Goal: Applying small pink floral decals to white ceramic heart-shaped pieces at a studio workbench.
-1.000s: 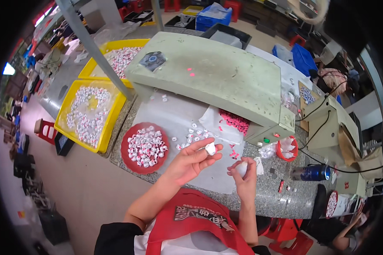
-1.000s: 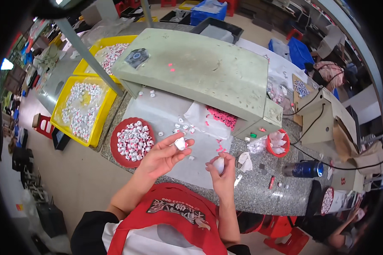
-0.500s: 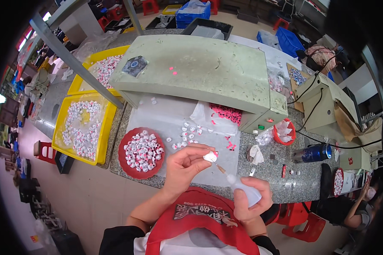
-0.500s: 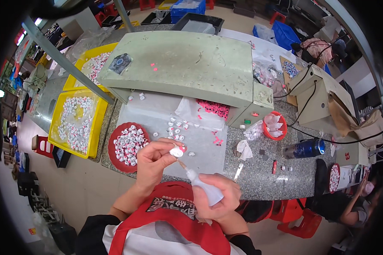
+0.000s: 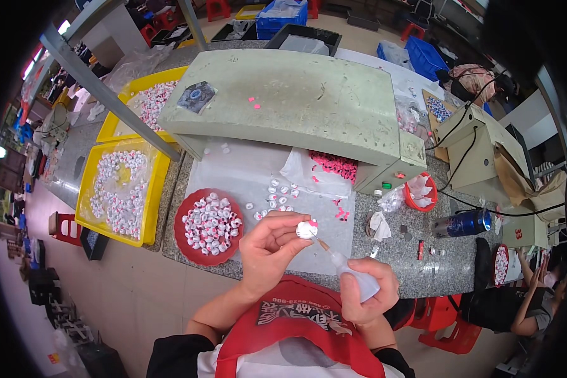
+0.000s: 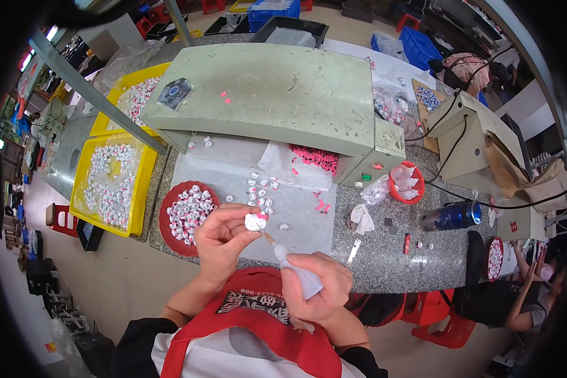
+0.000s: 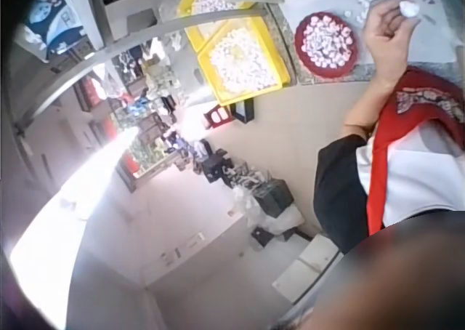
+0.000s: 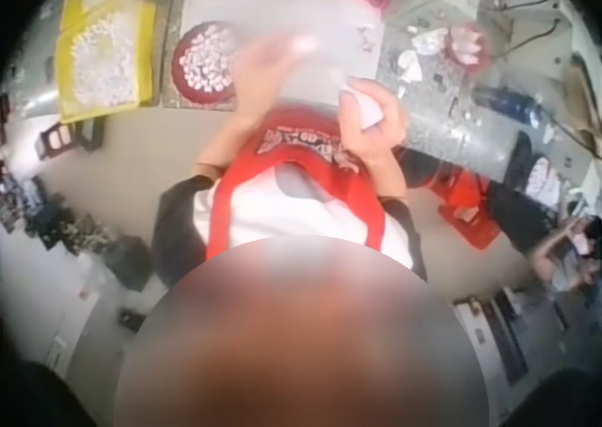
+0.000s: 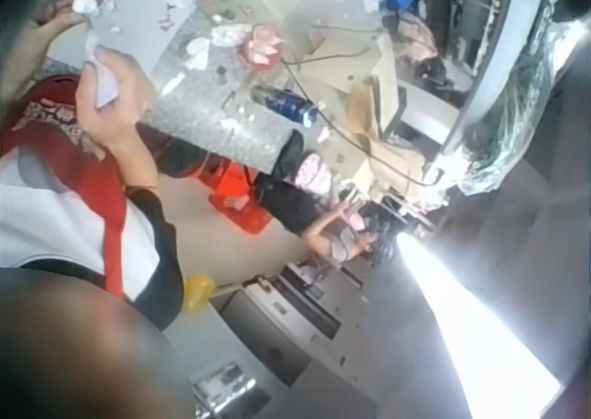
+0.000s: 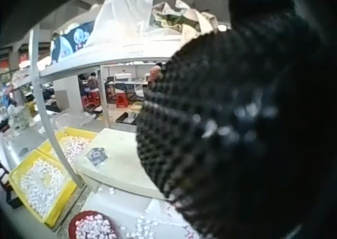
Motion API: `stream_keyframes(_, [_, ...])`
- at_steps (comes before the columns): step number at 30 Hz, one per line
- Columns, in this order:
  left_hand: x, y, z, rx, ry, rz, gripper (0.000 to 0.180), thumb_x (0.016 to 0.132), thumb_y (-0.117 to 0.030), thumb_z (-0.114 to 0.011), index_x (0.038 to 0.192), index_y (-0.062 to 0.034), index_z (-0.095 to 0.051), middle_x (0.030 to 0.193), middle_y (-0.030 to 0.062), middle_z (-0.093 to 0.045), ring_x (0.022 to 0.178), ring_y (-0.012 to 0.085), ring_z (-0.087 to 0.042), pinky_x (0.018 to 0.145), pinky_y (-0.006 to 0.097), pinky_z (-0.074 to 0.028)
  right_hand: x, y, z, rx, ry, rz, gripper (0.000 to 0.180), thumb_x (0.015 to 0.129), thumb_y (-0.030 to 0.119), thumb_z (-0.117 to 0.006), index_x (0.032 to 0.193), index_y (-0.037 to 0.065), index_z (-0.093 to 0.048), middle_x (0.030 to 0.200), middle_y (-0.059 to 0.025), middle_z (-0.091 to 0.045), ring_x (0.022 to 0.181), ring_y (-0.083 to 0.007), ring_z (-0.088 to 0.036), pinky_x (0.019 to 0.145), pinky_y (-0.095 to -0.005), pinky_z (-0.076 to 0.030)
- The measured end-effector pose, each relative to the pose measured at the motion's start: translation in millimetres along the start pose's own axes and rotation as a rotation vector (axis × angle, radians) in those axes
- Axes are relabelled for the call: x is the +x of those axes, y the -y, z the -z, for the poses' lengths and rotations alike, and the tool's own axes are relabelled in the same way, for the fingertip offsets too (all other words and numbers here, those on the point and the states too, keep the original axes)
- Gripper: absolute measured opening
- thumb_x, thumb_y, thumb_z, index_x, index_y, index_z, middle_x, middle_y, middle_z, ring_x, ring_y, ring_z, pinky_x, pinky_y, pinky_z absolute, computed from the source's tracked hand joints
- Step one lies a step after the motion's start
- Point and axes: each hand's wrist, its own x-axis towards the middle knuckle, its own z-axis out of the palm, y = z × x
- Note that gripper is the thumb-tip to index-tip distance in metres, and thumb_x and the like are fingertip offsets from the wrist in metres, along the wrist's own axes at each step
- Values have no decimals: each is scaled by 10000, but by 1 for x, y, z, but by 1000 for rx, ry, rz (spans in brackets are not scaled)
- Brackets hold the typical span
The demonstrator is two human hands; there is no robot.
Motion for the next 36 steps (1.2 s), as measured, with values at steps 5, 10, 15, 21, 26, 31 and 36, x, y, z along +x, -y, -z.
stream_keyframes(5, [1, 1, 1, 24, 27, -46, 310, 704, 170, -557, 988, 65, -490, 1051, 175, -501, 980, 250, -549, 812, 308, -502, 5, -1, -2, -13, -5, 77, 232, 618, -30, -629, 840, -17, -559, 647, -103, -599, 466, -186, -559, 433, -256, -437])
stream_keyframes(10, [2, -2, 0, 9, 34, -37, 275, 712, 175, -548, 968, 83, -516, 1042, 170, -496, 983, 246, -543, 853, 309, -488, 8, 1, -2, 7, 35, 99, 222, 616, -35, -627, 827, -12, -557, 636, -95, -598, 463, -191, -559, 425, -258, -437])
stream_keyframes(15, [3, -3, 2, 40, 37, -41, 265, 710, 179, -545, 956, 85, -517, 1046, 177, -498, 985, 246, -541, 848, 303, -490, 11, 5, 4, -2, 79, 87, 215, 617, -39, -623, 819, -14, -554, 634, -91, -599, 464, -193, -562, 433, -264, -444])
stream_keyframes(21, [4, -1, 3, -35, 54, 29, 274, 708, 185, -538, 959, 78, -515, 1051, 176, -510, 984, 237, -545, 853, 301, -482, 14, 6, 7, -45, 72, 83, 202, 620, -33, -623, 808, -18, -548, 647, -91, -603, 469, -196, -565, 440, -267, -448])
stream_keyframes(26, [6, 1, 8, -201, 76, 185, 311, 696, 167, -558, 977, 44, -507, 1054, 184, -546, 978, 230, -560, 815, 298, -488, 14, 6, 6, -46, 78, 119, 198, 623, -31, -621, 806, -19, -545, 656, -92, -604, 460, -196, -560, 430, -267, -442])
stream_keyframes(31, [8, -1, 10, -274, 50, 320, 320, 674, 143, -568, 959, 8, -516, 1032, 152, -562, 973, 278, -562, 881, 380, -448, 12, 4, 9, -6, 68, 104, 202, 625, -29, -620, 810, -21, -541, 642, -91, -598, 443, -191, -549, 412, -268, -431])
stream_keyframes(36, [7, -2, 10, -312, 66, 351, 352, 669, 139, -578, 985, 0, -510, 1040, 149, -565, 976, 283, -564, 883, 386, -445, 14, 4, 8, -18, 74, 111, 199, 626, -28, -620, 809, -20, -542, 635, -92, -596, 442, -190, -547, 413, -268, -431])
